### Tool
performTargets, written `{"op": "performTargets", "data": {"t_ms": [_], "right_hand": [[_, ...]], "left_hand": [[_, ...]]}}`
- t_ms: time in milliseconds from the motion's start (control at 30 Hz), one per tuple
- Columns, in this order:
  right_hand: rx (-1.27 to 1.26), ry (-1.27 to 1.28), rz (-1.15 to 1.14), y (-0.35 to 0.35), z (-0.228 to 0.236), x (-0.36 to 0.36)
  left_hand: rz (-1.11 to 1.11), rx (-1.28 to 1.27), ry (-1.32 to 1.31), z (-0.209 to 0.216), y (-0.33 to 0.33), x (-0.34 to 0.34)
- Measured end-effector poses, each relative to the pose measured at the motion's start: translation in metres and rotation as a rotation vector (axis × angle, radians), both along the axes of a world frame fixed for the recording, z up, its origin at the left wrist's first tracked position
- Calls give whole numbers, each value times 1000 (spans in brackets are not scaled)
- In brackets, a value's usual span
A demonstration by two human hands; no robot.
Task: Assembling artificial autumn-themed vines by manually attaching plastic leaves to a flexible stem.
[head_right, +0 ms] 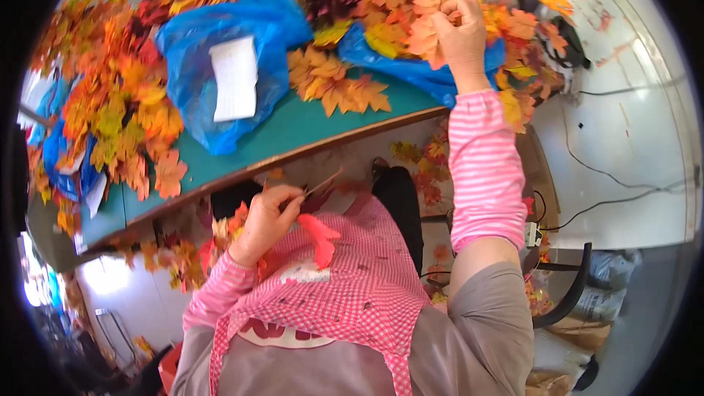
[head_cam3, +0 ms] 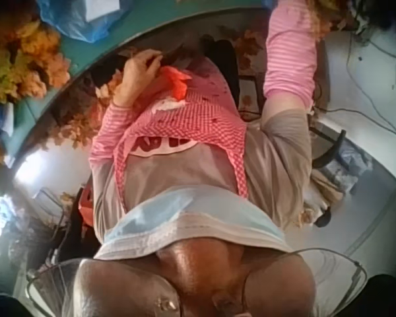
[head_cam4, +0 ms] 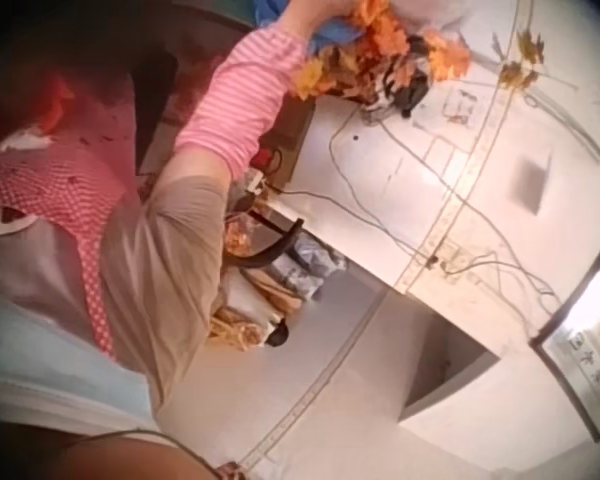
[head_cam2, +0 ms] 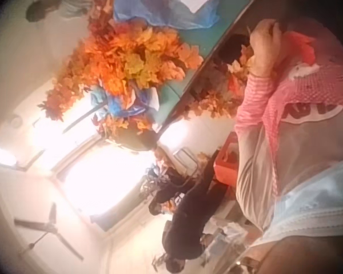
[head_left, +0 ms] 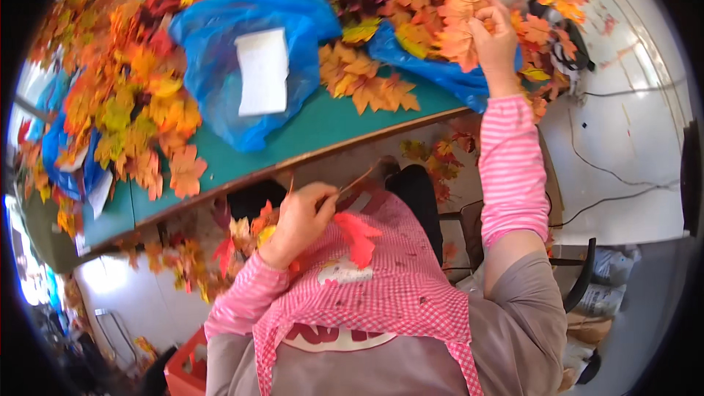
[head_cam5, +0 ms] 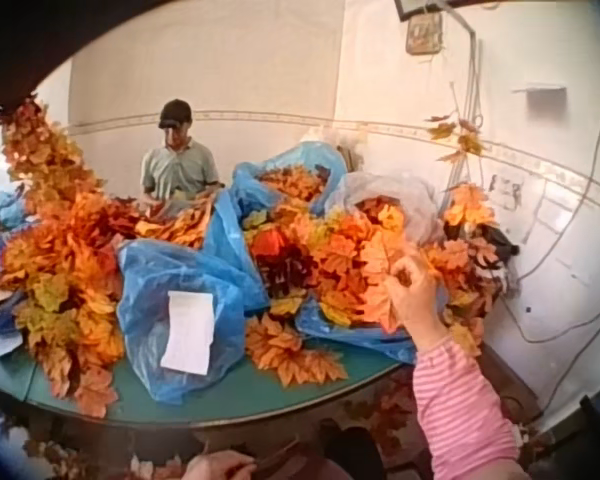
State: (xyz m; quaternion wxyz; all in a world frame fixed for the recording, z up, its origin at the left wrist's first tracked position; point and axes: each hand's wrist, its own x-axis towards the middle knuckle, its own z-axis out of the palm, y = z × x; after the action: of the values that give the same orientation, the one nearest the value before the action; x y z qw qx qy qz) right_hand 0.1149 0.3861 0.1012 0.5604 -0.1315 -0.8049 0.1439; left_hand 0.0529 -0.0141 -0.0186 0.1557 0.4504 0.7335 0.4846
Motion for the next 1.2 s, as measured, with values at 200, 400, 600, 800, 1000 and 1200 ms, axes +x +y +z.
{"op": "performTargets", "data": {"t_ms": [200, 400, 600, 800, 1000, 1200], "right_hand": [[-697, -508, 783, -135, -23, 9], [-361, -759, 834, -202, -73, 3], [-420, -814, 843, -212, -82, 7], [-360, -832, 823, -210, -79, 6], [-160, -828, 814, -210, -81, 4], [-206, -831, 893, -212, -80, 3]], "left_hand": [[34, -13, -1, 13, 4, -12], [110, -16, -20, 12, -5, -13], [104, 26, 7, 9, -8, -10], [88, -6, 7, 10, -8, -11], [88, -11, 20, 8, -6, -12], [108, 2, 77, 3, -7, -11]]}}
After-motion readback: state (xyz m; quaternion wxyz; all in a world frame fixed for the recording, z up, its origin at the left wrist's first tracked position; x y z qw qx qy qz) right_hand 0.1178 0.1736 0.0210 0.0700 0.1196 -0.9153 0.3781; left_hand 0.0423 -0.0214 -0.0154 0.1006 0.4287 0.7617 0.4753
